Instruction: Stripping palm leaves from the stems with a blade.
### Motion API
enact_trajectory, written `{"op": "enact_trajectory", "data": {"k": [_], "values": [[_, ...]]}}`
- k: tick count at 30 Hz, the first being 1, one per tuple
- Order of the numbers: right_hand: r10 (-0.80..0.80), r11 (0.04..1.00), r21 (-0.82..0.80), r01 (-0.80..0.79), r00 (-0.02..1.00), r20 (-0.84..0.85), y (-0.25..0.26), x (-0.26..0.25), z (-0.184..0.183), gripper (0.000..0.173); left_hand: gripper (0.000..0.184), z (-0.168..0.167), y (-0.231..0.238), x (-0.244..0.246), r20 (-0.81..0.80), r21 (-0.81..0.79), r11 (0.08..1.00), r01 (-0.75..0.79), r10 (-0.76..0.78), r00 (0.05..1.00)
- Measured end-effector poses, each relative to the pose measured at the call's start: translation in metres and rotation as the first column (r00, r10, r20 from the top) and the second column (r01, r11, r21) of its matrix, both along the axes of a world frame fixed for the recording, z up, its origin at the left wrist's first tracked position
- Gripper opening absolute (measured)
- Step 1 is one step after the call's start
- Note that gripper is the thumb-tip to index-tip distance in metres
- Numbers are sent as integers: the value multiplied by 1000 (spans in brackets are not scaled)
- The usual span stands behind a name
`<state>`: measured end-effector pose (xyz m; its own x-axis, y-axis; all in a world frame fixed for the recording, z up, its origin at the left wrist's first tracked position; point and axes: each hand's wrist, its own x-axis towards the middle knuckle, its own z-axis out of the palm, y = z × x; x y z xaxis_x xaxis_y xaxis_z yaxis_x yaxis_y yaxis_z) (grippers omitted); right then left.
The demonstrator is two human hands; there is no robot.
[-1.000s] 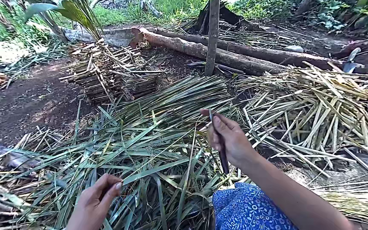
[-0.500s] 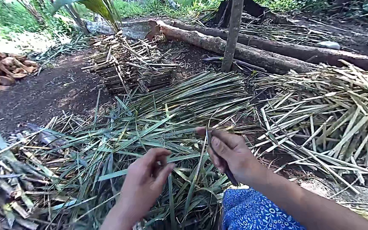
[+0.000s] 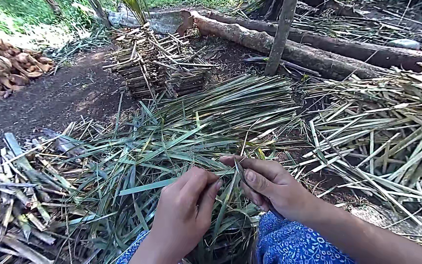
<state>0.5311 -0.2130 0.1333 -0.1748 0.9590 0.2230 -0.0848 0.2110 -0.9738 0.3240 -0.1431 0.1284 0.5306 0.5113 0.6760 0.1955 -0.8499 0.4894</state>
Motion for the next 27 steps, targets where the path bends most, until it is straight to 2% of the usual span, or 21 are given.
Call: {"op": "enact_trajectory", "data": {"k": [5, 10, 12, 14, 17, 19, 21, 23, 27], "values": [[-157, 987, 0, 158, 983, -92, 3, 19, 5, 37, 20, 2, 3, -8, -37, 64, 997, -34, 37, 999], [-389, 917, -4, 398, 893, -227, 8, 54, 12, 41, 22, 2, 14, -28, -64, 94, 990, -103, 109, 992], [-430, 899, -21, 438, 871, -239, 7, 59, 12, 43, 22, 2, 17, -31, -56, 103, 987, -123, 129, 990], [-383, 923, -41, 383, 904, -189, 6, 53, 10, 42, 22, 1, 14, -29, -51, 115, 985, -131, 138, 989], [-144, 987, -84, 137, 986, -84, 3, 27, 5, 41, 19, -2, 7, -19, -54, 141, 982, -125, 133, 990], [15, 995, -99, -14, 1000, 6, 2, 7, 4, 43, 18, -5, 3, -12, -56, 159, 980, -117, 127, 990], [86, 989, -119, -82, 996, 26, 2, -5, 5, 42, 17, -6, 2, -8, -47, 171, 979, -110, 120, 992], [67, 991, -117, -67, 998, -7, 3, -4, 6, 38, 17, -5, 2, -9, -41, 168, 981, -98, 106, 994], [-151, 988, -66, 142, 975, -166, 7, 27, 7, 37, 18, -3, 10, -24, -51, 150, 985, -87, 96, 994]]}}
